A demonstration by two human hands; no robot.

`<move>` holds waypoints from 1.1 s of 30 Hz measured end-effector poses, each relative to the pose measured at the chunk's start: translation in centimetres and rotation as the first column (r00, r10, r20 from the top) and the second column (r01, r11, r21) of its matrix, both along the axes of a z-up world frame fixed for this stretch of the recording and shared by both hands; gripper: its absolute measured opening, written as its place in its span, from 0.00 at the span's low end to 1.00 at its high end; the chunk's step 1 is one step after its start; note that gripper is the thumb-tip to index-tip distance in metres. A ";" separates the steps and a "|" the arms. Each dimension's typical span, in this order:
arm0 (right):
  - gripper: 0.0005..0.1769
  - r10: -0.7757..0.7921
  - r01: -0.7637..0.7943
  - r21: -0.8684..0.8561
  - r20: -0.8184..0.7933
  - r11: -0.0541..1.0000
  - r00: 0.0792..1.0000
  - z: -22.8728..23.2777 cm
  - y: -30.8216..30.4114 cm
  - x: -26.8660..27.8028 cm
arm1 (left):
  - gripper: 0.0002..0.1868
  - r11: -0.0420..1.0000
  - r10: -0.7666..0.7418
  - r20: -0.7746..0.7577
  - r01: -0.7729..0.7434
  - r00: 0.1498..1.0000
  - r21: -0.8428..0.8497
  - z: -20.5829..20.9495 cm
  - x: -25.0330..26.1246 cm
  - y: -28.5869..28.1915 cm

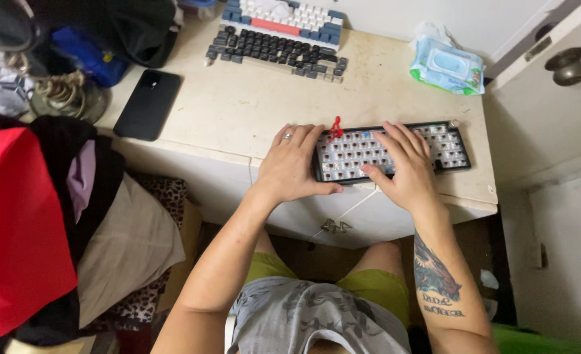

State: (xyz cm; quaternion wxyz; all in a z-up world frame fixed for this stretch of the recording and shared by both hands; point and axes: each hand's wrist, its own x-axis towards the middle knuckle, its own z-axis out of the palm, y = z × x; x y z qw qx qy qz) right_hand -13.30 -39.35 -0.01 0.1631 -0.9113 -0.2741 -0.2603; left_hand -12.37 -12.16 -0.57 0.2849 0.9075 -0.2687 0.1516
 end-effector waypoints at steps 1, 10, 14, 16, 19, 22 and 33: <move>0.32 -0.009 0.008 0.030 0.029 1.000 1.000 -0.2 -0.3 -0.2 | 0.66 1.000 0.002 0.000 -0.002 1.000 0.006 0.0 0.0 0.0; 0.26 -0.096 0.054 0.260 0.149 0.964 0.984 -1.5 -0.7 -0.6 | 0.70 1.000 0.001 0.018 -0.001 1.000 -0.007 1.1 -0.3 -0.4; 0.24 -0.101 0.044 0.318 0.166 0.947 0.981 -1.7 -0.8 -0.6 | 0.70 0.994 0.018 -0.008 -0.019 1.000 -0.107 1.2 -0.3 -0.4; 0.23 -0.089 0.027 0.343 0.167 0.939 0.982 -1.6 -0.9 -0.6 | 0.69 0.987 0.030 -0.008 -0.031 1.000 -0.155 1.1 -0.3 -0.4; 0.21 -0.061 -0.003 0.380 0.156 0.925 0.986 -1.5 -1.0 -0.8 | 0.67 0.969 0.038 -0.031 -0.044 0.999 -0.242 0.8 -0.3 -0.3; 0.20 -0.038 -0.027 0.412 0.149 0.911 0.988 -1.3 -1.2 -0.8 | 0.65 0.941 0.037 -0.057 -0.054 0.998 -0.334 0.3 -0.1 -0.4; 0.17 0.010 -0.063 0.452 0.118 0.890 0.993 -1.4 -1.7 -1.1 | 0.61 0.970 0.095 -0.091 -0.113 0.991 -0.215 0.1 0.0 -0.9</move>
